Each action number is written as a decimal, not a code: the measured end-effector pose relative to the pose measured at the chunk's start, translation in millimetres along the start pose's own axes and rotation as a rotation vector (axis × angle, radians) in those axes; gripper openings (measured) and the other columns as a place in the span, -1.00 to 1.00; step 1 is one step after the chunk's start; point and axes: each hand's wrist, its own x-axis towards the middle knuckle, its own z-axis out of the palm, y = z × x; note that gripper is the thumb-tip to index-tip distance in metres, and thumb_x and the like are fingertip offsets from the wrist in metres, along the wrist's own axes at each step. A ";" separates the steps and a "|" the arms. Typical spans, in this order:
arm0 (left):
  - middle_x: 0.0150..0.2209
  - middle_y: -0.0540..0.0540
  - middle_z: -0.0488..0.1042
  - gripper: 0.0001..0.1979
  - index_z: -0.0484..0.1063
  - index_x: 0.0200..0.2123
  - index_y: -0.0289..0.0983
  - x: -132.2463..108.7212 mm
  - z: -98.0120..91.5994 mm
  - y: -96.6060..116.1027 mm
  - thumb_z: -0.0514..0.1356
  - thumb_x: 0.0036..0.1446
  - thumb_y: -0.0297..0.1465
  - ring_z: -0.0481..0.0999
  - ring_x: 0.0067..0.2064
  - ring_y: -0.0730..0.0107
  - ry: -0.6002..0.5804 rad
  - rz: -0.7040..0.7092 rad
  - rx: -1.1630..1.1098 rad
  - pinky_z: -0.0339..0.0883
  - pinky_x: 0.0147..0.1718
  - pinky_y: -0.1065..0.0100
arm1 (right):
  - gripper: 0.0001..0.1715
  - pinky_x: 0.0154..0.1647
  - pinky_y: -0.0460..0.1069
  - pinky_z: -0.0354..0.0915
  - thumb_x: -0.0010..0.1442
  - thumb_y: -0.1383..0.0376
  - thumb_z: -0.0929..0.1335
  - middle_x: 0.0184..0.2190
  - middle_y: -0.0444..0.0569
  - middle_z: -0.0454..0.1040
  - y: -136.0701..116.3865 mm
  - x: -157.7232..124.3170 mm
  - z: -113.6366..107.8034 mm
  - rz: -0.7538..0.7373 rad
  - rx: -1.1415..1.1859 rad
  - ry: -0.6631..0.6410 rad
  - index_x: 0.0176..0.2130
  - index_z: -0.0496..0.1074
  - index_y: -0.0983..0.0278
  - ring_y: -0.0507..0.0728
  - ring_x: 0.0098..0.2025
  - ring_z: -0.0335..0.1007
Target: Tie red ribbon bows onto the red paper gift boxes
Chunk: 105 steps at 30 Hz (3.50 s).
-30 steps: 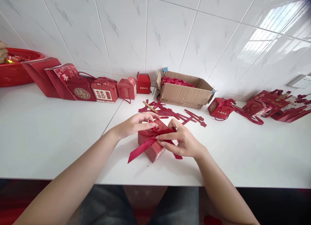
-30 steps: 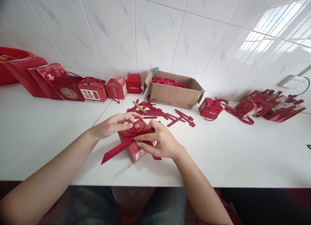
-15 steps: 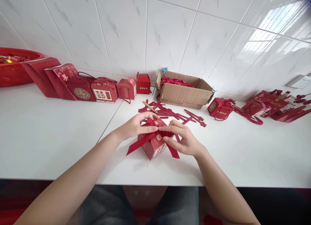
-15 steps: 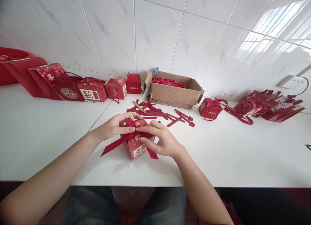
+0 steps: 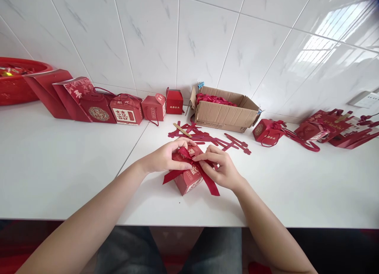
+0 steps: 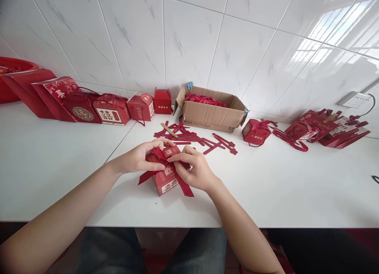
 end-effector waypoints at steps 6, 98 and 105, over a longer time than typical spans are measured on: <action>0.09 -0.18 0.29 -0.74 0.30 -0.41 -0.27 1.6 3.5 -1.8 0.34 -0.03 -0.31 0.26 0.20 0.09 -0.032 0.015 0.032 0.22 0.11 0.13 | -0.66 -0.51 -0.10 0.16 0.17 0.51 0.24 -0.49 -0.12 0.30 -0.1 0.0 -3.8 -0.050 -0.003 -0.047 -0.22 0.55 0.28 -0.04 -0.52 0.16; -0.05 -0.11 0.42 -0.82 0.51 -0.29 -0.18 -3.8 20.2 12.3 0.20 0.11 -0.23 0.34 0.08 0.13 0.435 0.112 0.332 0.19 0.12 0.07 | -0.79 -0.65 -0.13 0.12 0.22 0.18 0.35 -0.54 -0.23 0.26 -1.3 4.3 -2.6 0.347 0.626 0.051 -0.19 0.39 0.25 -0.09 -0.62 0.11; 0.01 -0.14 0.41 -0.95 0.49 -0.46 -0.23 -8.8 30.9 18.0 0.24 0.02 -0.39 0.23 0.13 0.03 0.422 0.207 0.654 0.18 0.13 -0.04 | -0.84 -0.53 -0.12 0.18 0.21 0.27 0.36 -0.53 -0.22 0.28 3.1 2.1 -0.7 0.297 0.612 0.068 -0.18 0.40 0.26 -0.08 -0.53 0.18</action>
